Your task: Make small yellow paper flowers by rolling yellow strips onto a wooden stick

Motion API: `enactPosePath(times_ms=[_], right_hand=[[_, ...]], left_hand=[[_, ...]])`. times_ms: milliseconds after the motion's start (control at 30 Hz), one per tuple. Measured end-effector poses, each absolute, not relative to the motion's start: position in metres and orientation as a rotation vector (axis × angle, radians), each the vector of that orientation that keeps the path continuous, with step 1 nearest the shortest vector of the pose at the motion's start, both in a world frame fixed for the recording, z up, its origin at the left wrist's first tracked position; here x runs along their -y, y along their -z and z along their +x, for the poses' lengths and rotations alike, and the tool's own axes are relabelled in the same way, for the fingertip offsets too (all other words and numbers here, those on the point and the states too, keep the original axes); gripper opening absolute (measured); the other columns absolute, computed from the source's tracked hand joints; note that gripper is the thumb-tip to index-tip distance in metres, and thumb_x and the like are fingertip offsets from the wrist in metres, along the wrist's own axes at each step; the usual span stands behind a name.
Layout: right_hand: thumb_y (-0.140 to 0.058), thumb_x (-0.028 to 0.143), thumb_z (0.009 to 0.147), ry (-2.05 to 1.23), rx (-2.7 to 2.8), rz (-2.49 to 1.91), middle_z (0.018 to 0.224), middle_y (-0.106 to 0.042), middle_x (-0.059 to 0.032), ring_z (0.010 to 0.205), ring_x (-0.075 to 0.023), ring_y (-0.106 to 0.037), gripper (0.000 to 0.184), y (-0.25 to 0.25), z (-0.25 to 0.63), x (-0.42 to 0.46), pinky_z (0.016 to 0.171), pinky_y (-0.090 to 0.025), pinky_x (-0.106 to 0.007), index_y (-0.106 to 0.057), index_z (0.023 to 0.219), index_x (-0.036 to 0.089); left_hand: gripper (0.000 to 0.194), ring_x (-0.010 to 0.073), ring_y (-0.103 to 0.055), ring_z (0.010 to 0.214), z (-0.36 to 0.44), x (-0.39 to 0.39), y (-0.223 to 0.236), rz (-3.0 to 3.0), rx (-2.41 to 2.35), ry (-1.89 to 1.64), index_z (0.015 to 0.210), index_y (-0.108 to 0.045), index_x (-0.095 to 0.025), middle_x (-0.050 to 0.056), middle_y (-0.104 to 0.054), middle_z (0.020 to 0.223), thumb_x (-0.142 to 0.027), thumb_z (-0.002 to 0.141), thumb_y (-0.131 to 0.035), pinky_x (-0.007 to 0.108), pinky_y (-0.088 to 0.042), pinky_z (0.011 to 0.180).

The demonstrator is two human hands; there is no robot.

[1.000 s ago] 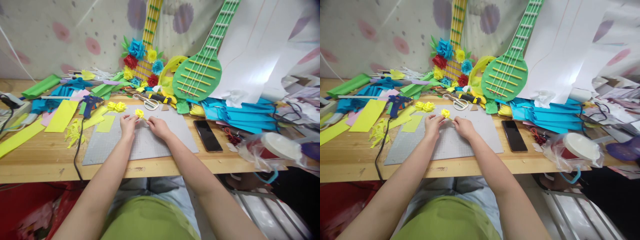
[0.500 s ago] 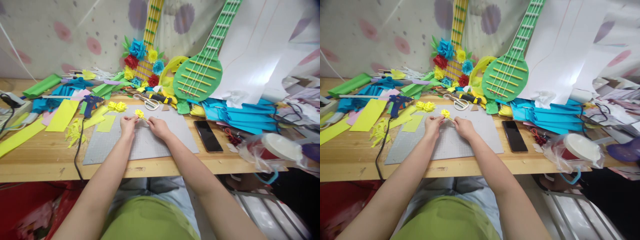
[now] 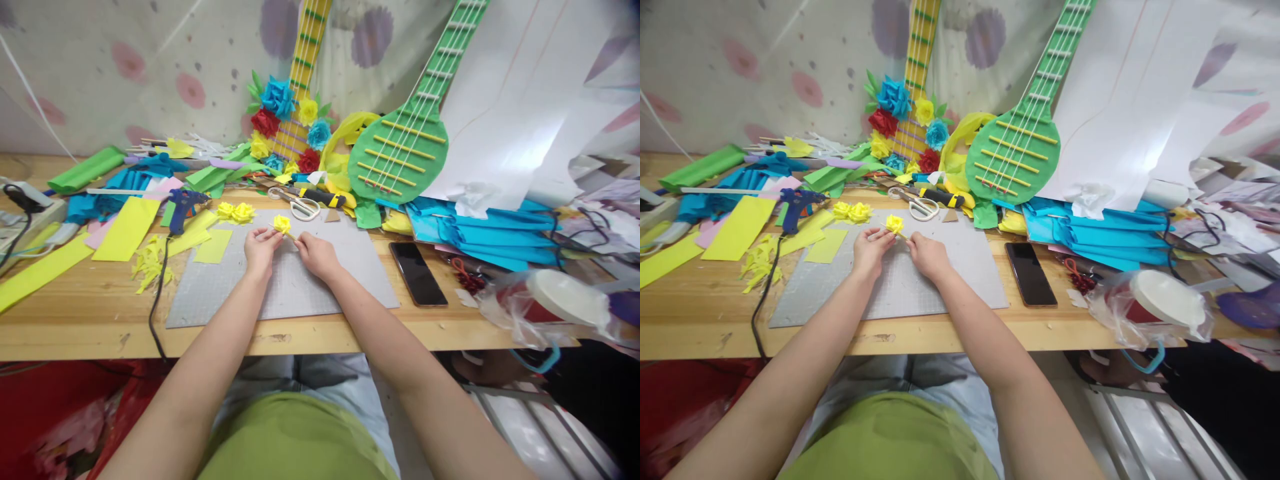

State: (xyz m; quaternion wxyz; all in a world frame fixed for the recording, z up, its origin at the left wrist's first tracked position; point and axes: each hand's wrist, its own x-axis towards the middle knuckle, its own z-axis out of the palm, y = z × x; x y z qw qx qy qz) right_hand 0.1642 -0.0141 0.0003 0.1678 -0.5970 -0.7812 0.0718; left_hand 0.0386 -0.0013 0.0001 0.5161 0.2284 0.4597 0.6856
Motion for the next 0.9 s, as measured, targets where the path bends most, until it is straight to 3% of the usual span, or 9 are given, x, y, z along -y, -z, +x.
enactPosePath(times_ms=[500, 900], right_hand=[[-0.03, 0.036, 0.089, -0.175, 2.299, -1.644, 0.083, -0.066, -0.004, 0.072, -0.0151, -0.059, 0.026, -0.001, 0.1653, 0.0136, 0.059, -0.03, -0.023, -0.052, 0.093, 0.021], [-0.032, 0.038, 0.089, -0.168, 2.233, -1.734, 0.086, -0.066, -0.0027, 0.075, -0.0155, -0.06, 0.026, -0.0024, 0.1635, 0.0145, 0.058, -0.031, -0.023, -0.052, 0.095, 0.023]], left_hand=[[0.05, 0.0103, -0.059, 0.055, 0.0362, -0.0008, -0.0002, 0.492, -1.134, -1.654, 0.078, -0.029, -0.02, -0.005, -0.057, 0.061, 0.003, 0.051, -0.063, 0.029, -0.051, 0.066], [0.02, 0.0105, -0.059, 0.061, 0.0402, -0.0008, -0.0056, 0.484, -1.069, -1.563, 0.069, -0.04, -0.016, -0.001, -0.055, 0.061, -0.007, 0.059, -0.054, 0.026, -0.05, 0.064]])
